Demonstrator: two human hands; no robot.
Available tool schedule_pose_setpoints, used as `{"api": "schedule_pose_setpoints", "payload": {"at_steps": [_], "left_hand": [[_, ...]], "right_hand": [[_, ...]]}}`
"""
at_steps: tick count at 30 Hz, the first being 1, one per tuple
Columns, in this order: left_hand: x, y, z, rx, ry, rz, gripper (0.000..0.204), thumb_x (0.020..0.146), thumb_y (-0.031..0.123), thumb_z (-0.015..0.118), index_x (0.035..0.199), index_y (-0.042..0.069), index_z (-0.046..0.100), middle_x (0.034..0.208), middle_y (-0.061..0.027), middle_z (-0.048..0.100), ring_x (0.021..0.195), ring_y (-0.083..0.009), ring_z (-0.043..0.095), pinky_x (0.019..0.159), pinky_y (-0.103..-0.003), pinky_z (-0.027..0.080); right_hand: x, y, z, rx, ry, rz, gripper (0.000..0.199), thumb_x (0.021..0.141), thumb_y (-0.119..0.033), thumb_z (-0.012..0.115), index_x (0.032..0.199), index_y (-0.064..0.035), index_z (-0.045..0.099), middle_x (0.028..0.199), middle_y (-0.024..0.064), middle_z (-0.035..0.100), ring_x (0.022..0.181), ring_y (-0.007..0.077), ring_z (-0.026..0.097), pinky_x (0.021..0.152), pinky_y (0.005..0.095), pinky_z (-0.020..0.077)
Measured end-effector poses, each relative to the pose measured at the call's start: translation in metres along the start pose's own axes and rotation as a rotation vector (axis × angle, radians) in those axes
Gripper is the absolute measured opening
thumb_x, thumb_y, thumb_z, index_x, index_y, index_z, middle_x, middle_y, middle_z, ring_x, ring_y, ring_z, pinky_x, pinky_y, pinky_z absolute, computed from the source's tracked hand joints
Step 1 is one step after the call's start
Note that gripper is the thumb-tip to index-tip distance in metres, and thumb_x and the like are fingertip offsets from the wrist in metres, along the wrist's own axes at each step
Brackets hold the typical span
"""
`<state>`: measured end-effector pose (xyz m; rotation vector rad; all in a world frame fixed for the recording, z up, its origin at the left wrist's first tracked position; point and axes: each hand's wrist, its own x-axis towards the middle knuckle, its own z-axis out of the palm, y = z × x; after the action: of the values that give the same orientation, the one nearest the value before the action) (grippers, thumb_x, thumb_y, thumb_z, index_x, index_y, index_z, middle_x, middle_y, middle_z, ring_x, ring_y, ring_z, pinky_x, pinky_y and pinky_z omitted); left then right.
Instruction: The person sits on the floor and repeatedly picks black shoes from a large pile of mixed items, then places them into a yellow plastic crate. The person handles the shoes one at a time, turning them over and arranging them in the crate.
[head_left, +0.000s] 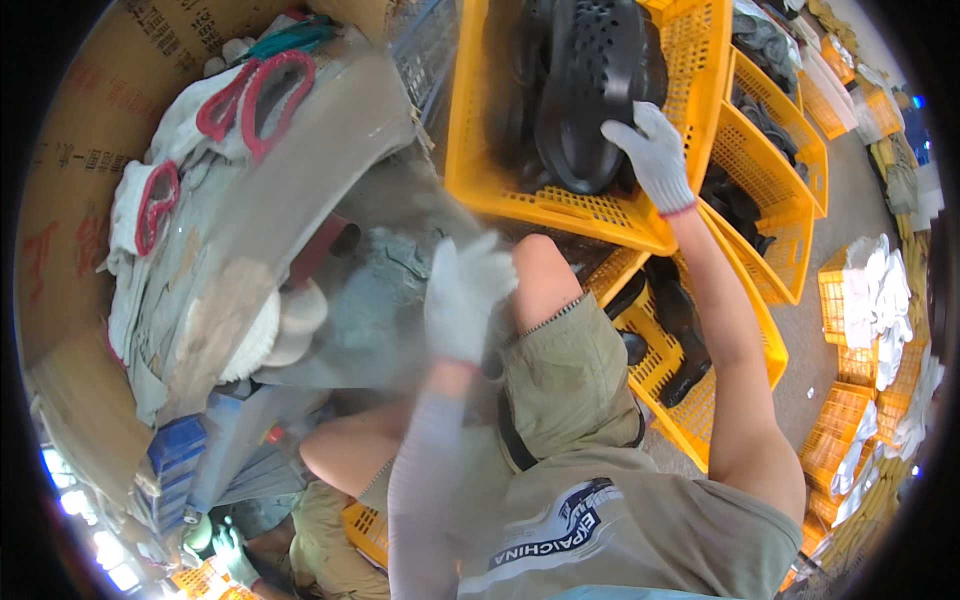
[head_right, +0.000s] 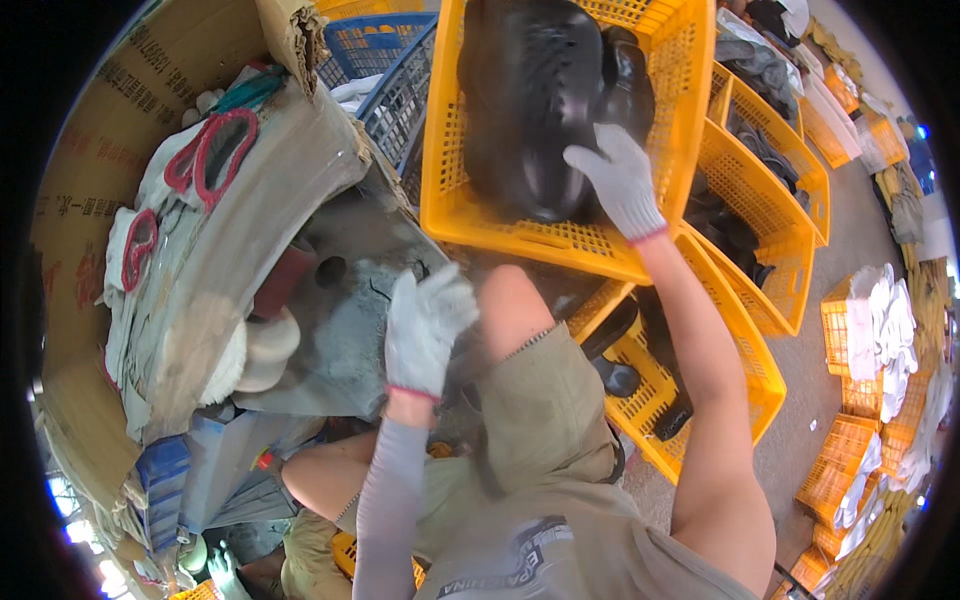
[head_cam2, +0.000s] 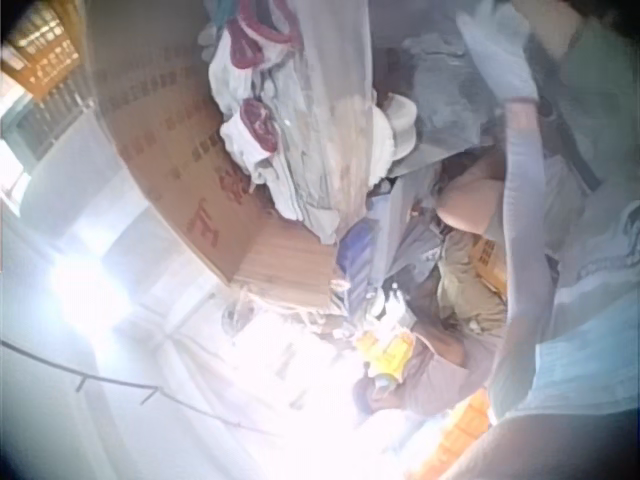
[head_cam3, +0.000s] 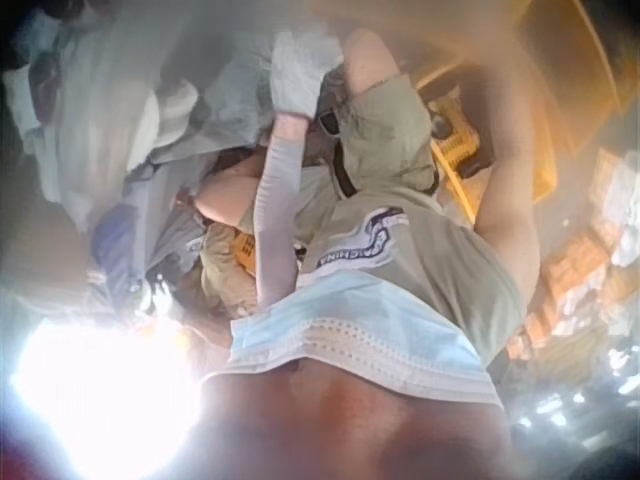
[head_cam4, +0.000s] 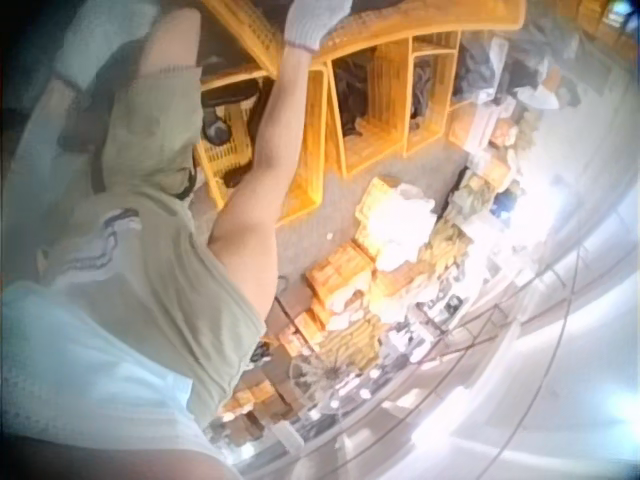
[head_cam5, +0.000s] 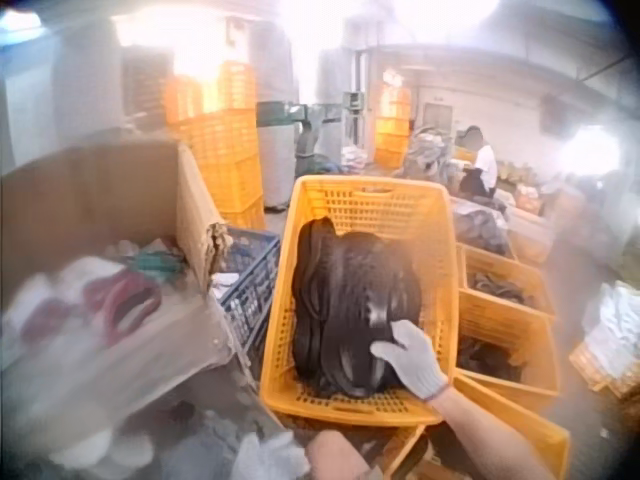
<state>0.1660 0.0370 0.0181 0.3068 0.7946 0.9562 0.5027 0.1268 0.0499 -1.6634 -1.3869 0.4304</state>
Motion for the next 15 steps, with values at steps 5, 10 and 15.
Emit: {"api": "schedule_pose_setpoints", "payload": {"at_steps": [5,10,15], "left_hand": [[-0.019,0.025,0.042,-0.141,-0.544,-0.292,0.084,0.113,0.071,0.038,0.158,0.000,0.050,0.141,-0.0199,0.066,0.121,-0.0306,0.070,0.102,-0.043,0.060],[-0.044,-0.057,0.037,0.064,-0.085,0.235,0.045,0.112,0.033,0.067,0.148,0.006,0.060,0.140,-0.0081,0.067,0.118,-0.0236,0.070,0.106,-0.041,0.058],[-0.030,-0.041,-0.053,-0.428,0.106,0.410,0.048,0.110,0.050,0.065,0.130,0.006,0.070,0.125,-0.0089,0.074,0.108,-0.0272,0.071,0.098,-0.046,0.060]], "right_hand": [[-0.084,-0.114,-0.037,-0.671,-0.010,-0.946,0.065,0.076,-0.016,0.090,0.139,-0.0123,0.074,0.155,0.0110,0.063,0.144,0.0383,0.056,0.120,0.0497,0.0429],[-0.135,-0.141,0.041,-0.227,-0.211,-0.409,0.105,0.083,-0.029,0.090,0.170,-0.0045,0.036,0.169,0.0279,0.044,0.150,0.0476,0.049,0.123,0.0516,0.0430],[-0.173,-0.136,0.055,-0.166,-0.645,0.047,0.104,0.084,-0.034,0.088,0.168,-0.0007,0.037,0.135,0.0260,0.069,0.121,0.0397,0.070,0.107,0.0416,0.0539]]}}
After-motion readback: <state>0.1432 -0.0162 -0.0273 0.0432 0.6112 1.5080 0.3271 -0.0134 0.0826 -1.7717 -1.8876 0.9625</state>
